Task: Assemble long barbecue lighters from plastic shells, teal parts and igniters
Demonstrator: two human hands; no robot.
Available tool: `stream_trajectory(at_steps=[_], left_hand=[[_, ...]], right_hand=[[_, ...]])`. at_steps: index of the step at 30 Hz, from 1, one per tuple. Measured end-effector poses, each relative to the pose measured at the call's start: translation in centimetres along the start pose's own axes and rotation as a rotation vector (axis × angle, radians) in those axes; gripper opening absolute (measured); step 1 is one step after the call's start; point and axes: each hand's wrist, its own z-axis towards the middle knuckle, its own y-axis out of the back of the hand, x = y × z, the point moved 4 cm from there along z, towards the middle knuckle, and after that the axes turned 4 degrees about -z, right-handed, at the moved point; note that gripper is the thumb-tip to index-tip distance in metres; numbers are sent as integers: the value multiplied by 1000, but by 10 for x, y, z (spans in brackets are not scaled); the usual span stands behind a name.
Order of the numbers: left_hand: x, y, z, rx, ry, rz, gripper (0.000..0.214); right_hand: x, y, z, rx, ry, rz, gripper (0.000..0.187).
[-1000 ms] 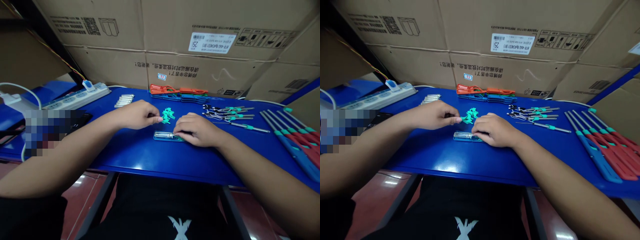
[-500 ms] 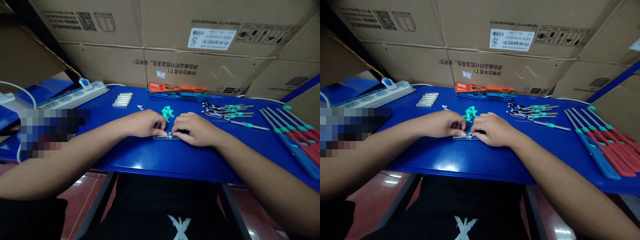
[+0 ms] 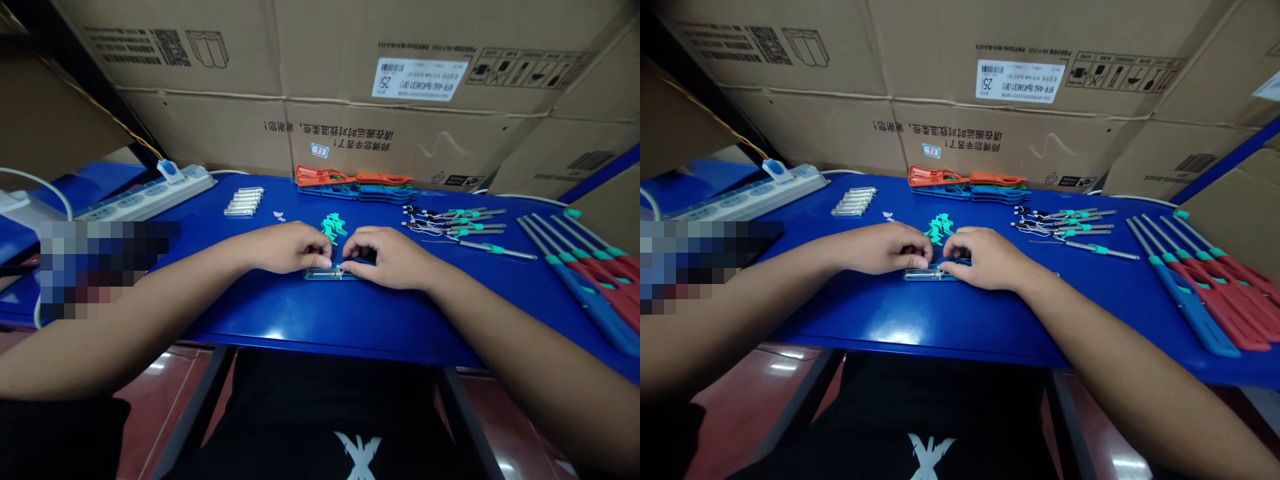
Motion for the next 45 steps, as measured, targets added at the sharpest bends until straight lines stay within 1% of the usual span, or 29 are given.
stream_trajectory(at_steps=[3,6,9,12,15,17,20,24,30,34,37,40,41,43,44,45], left_hand=[[0,1,1,-60,2,2,38],[-2,-3,1,-52,46,-5,34],[-6,-7,0,-34,92,-19,30],[-11,-9,-3,-59,162,17,31],[-13,-12,-4,-114,226,54,32],[-12,-14,-4,-137,244,18,28],[-8,-18,-1,-146,263,-63,27],[-5,-21,0,-146,275,-84,26],[-14,-20,3,-162,213,-11,15],[-17,-19,2,-165,192,26,13],[-17,-19,0,-171,205,31,17],[-17,-19,-2,-160,223,45,20],[-18,-18,-2,-154,225,50,20],[-18,-17,-3,-142,223,55,20],[-18,-17,-3,-137,222,56,21],[-18,-16,-4,-132,221,60,21]], right_hand=[[-6,15,-4,13,-55,-48,23],[-11,25,-10,135,-162,-129,34],[-9,23,-14,273,-227,-196,37],[-1,16,-14,341,-260,-223,31],[7,10,-12,355,-301,-213,23],[10,8,-10,363,-348,-205,21],[11,5,-8,362,-412,-192,19],[9,2,-7,345,-467,-155,16],[10,-4,-3,307,-453,-136,17],[11,-4,0,307,-467,-135,16],[7,5,-3,323,-447,-94,20],[-5,25,-11,349,-368,-11,28],[-12,34,-14,328,-356,20,29],[-26,53,-19,203,-366,11,31],[-32,60,-22,156,-373,0,31],[-37,64,-24,140,-371,1,31]])
